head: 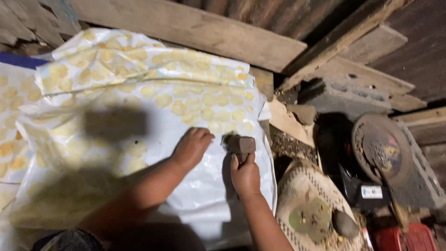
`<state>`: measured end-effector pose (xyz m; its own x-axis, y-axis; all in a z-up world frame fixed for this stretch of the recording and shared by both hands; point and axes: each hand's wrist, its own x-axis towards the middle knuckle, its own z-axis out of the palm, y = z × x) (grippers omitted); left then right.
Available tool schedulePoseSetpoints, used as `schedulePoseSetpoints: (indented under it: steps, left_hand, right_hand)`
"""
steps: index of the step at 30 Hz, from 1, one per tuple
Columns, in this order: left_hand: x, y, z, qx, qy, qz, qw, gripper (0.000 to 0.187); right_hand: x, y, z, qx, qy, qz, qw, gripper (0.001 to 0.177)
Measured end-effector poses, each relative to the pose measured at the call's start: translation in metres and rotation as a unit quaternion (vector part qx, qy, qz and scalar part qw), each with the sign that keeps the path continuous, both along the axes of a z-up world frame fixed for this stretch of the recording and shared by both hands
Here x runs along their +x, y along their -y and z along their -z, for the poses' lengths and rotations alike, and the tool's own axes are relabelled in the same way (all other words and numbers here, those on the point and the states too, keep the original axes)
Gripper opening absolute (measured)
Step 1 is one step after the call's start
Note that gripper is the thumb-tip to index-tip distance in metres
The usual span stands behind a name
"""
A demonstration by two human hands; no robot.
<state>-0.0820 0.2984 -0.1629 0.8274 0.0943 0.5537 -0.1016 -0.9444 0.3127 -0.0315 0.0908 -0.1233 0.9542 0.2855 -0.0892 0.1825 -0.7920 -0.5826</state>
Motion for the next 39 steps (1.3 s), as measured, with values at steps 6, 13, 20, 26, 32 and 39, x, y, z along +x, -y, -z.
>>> schedulePoseSetpoints:
  steps: [6, 13, 20, 26, 32, 39]
  left_hand:
    - [-0.006, 0.009, -0.004, -0.042, 0.034, -0.022, 0.998, 0.02]
    - [0.032, 0.048, 0.009, -0.166, 0.025, 0.023, 0.986, 0.018]
    - [0.023, 0.021, 0.025, 0.029, -0.026, -0.039, 0.999, 0.017]
    - [0.011, -0.005, 0.033, 0.017, -0.069, -0.046, 0.996, 0.015]
    - [0.016, -0.008, 0.039, 0.03, -0.047, -0.048, 0.997, 0.013]
    - [-0.02, -0.018, 0.009, 0.007, 0.029, -0.052, 0.998, 0.01]
  right_hand:
    - [0.024, 0.008, -0.064, 0.012, -0.118, 0.011, 0.993, 0.055]
    - [0.0, 0.039, -0.173, 0.225, 0.08, 0.056, 0.969, 0.02]
    - [0.005, 0.021, -0.009, 0.055, 0.129, 0.026, 0.99, 0.034]
    - [0.0, -0.008, -0.037, -0.017, -0.076, -0.052, 0.996, 0.06]
    - [0.027, -0.011, -0.082, 0.025, -0.035, -0.046, 0.998, 0.057]
    - [-0.007, -0.008, -0.019, -0.001, 0.024, -0.034, 0.999, 0.036]
